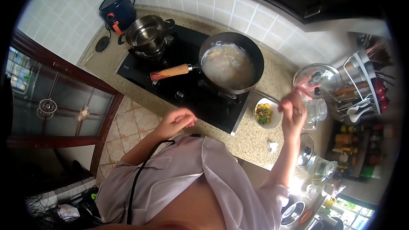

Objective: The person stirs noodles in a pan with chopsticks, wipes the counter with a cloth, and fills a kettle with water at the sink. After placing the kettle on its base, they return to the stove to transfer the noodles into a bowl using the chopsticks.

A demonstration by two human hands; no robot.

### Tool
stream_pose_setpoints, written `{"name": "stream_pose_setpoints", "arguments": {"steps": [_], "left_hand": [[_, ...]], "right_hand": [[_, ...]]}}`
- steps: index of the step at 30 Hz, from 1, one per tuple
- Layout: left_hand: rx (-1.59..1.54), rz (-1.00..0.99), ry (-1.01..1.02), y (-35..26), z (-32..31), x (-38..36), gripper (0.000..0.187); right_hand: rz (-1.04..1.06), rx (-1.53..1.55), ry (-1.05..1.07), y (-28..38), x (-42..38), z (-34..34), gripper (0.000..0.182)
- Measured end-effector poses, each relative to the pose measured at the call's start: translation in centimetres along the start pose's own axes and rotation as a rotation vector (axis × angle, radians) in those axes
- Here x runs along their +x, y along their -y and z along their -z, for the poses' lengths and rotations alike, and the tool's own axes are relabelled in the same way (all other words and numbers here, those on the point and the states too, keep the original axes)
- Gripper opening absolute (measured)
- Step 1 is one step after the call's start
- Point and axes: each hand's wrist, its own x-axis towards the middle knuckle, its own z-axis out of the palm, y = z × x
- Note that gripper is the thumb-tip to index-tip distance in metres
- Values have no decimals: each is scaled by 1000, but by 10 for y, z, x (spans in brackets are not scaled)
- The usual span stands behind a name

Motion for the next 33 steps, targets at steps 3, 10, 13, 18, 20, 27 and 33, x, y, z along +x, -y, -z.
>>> {"name": "stream_pose_setpoints", "arguments": {"steps": [3,10,13,18,20,27,33], "left_hand": [[27,11,-21,-1,14,-8,16],[-46,63,-132,6,47,-30,16],[-88,78,-177,10,57,-35,16],[-69,45,-186,18,76,-39,12],[-91,35,-188,20,82,-39,12],[-84,89,-133,19,96,-23,11],[-87,4,2,15,92,-7,11]], "right_hand": [[-96,76,41,-16,40,-35,32],[-203,-178,148,-105,110,-116,25],[-83,-276,8,-143,125,-148,26],[-95,-222,104,-161,126,-195,21],[-155,-45,204,-166,116,-203,22],[-550,62,595,-75,104,-149,15],[-320,-130,264,-27,84,-93,12]]}}
